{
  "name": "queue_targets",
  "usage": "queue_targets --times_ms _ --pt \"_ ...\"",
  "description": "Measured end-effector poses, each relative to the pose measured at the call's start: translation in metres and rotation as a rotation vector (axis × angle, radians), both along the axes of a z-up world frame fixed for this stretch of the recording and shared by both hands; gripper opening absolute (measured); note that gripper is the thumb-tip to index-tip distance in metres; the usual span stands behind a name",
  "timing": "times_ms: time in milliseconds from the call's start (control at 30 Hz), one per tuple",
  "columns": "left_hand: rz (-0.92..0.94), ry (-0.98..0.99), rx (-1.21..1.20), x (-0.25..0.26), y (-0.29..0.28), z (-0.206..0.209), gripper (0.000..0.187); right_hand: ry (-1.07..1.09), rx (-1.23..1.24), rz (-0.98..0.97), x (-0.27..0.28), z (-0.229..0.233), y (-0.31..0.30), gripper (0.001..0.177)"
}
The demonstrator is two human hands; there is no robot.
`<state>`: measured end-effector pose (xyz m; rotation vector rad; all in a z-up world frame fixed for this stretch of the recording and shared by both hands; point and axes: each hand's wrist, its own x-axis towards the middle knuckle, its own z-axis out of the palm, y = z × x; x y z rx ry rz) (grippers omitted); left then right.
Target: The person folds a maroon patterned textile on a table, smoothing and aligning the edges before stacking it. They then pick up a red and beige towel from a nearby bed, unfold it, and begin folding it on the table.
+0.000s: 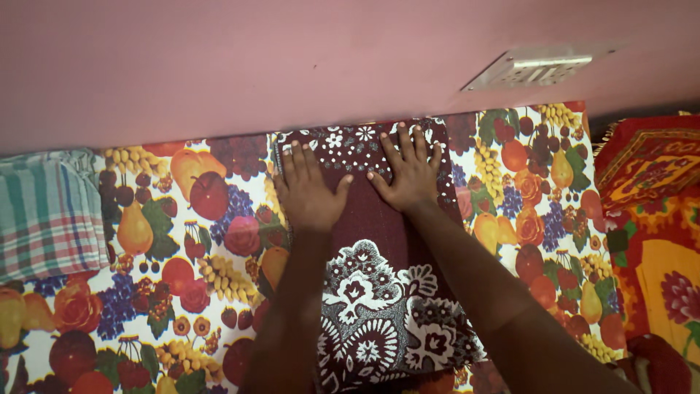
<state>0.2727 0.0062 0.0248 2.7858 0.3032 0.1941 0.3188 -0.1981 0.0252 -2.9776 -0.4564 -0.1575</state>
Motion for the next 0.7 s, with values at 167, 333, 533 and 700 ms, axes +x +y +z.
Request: queue_targets --times_ms 167,333,533,700 --pt "-0.073 0.063 0.05 0.013 0.016 0.007 0.111 0.021 0.006 -0.004 -0.004 -0.004 0.0 0.085" --pt "-0.058 0.086 -0.001 0.033 0.032 0.015 0.116 0.003 0.014 -0.008 0.001 0.0 0.002 0.084" --pt "-0.047 0.043 0.049 0.02 0.025 0.011 0.103 0.011 -0.017 -0.001 0.001 0.0 0.0 0.086" --pt "-0.282 -0.035 0.026 0.013 -0.022 -0.005 0.078 0.032 -0.007 -0.016 0.002 -0.003 0.002 0.086"
